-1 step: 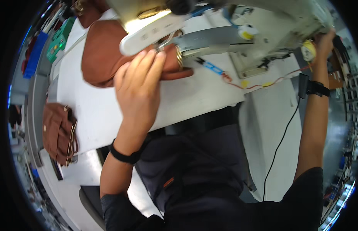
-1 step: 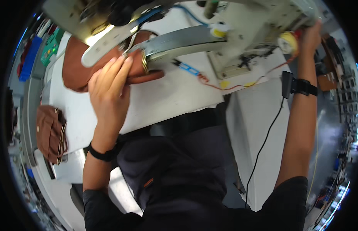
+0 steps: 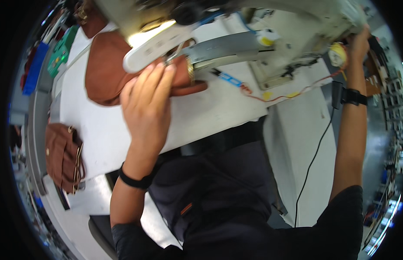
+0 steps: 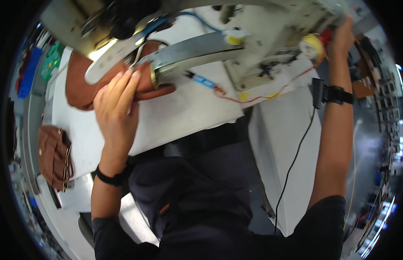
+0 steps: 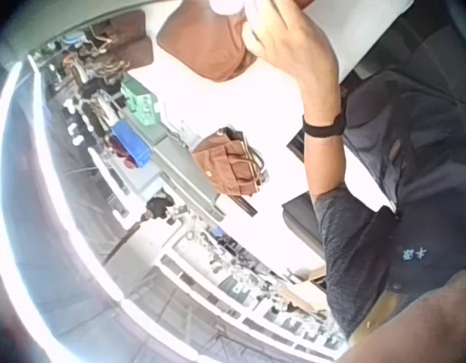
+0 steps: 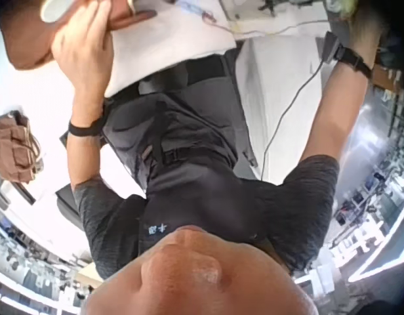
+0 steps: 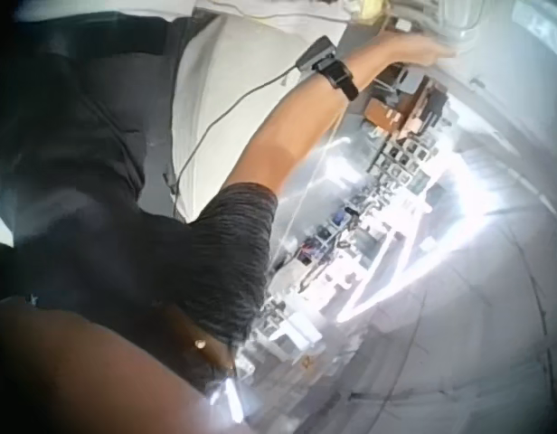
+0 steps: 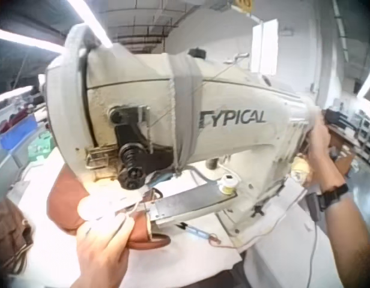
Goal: Sewing the top edge and zipper area of a brown leather handbag using an industrial sewing machine.
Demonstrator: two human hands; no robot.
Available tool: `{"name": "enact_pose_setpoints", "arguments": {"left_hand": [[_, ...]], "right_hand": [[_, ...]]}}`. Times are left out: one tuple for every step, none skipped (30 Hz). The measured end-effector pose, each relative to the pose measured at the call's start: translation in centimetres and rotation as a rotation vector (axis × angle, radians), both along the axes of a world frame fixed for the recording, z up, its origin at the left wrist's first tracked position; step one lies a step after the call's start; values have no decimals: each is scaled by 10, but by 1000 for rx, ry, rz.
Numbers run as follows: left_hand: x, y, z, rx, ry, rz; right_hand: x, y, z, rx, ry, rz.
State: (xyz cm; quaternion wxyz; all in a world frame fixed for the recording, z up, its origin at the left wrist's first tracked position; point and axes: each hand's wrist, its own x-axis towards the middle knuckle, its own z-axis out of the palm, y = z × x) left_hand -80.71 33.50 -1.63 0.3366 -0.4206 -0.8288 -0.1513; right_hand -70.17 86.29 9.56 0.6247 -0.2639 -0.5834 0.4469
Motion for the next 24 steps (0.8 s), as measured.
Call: {"name": "enact_pose_setpoints", "arguments": {"left_hand": [[2,2,2,-34,-28,23],[2,2,3,-22,0,8],[3,4,3,-40,6,19],[4,5,4,-39,13,14],[5,5,3,-61,14,32],[5,7,2,-63,25,32],[6,6,1,-70,46,44],[5,5,-1,-75,58,41],[5,4,-4,-80,51,32],[4,2,-6,-73,70,22],[2,1,-8,-81,66,42],[1,-2,-10,-101,57,52],[0,-3,-10,-81,101,11],[-2,-4,-10,-76,103,-6],[-3,-4,-8,-69,108,-13],[-3,-4,-6,-63,120,-29],[-1,-3,-4,-55,129,-45],[3,-2,-2,-84,88,-19],[8,-2,1,-77,104,-16],[16,-1,3,-103,96,53],[25,-1,3,-107,109,118],[37,-2,4,-99,1,148],[49,-1,3,-83,-94,178],[56,-2,4,-32,-219,139]], "right_hand": [[2,12,12,78,-143,-86],[3,23,26,220,-303,-146],[5,34,44,361,-419,-224],[-4,43,52,516,-444,-449],[-5,50,67,482,-547,-287],[-9,55,79,433,-645,-115],[-12,55,83,400,-707,-146],[-14,54,84,366,-765,-168],[-14,50,78,360,-763,-182],[-13,44,64,436,-626,-247],[-12,39,50,512,-487,-309],[-11,32,30,528,-344,-282],[-7,27,12,544,-197,-257],[-7,28,6,495,-193,-246],[-5,29,1,504,-173,-242],[-2,31,-4,447,-144,-208],[-2,33,-6,384,-124,-165],[4,36,-3,392,-143,-113],[2,36,-2,282,-55,-117],[10,37,4,140,-330,-194],[11,35,7,166,-359,-146],[10,32,9,156,-278,-47],[10,29,9,41,-110,139],[10,27,11,1,-59,175]]}}
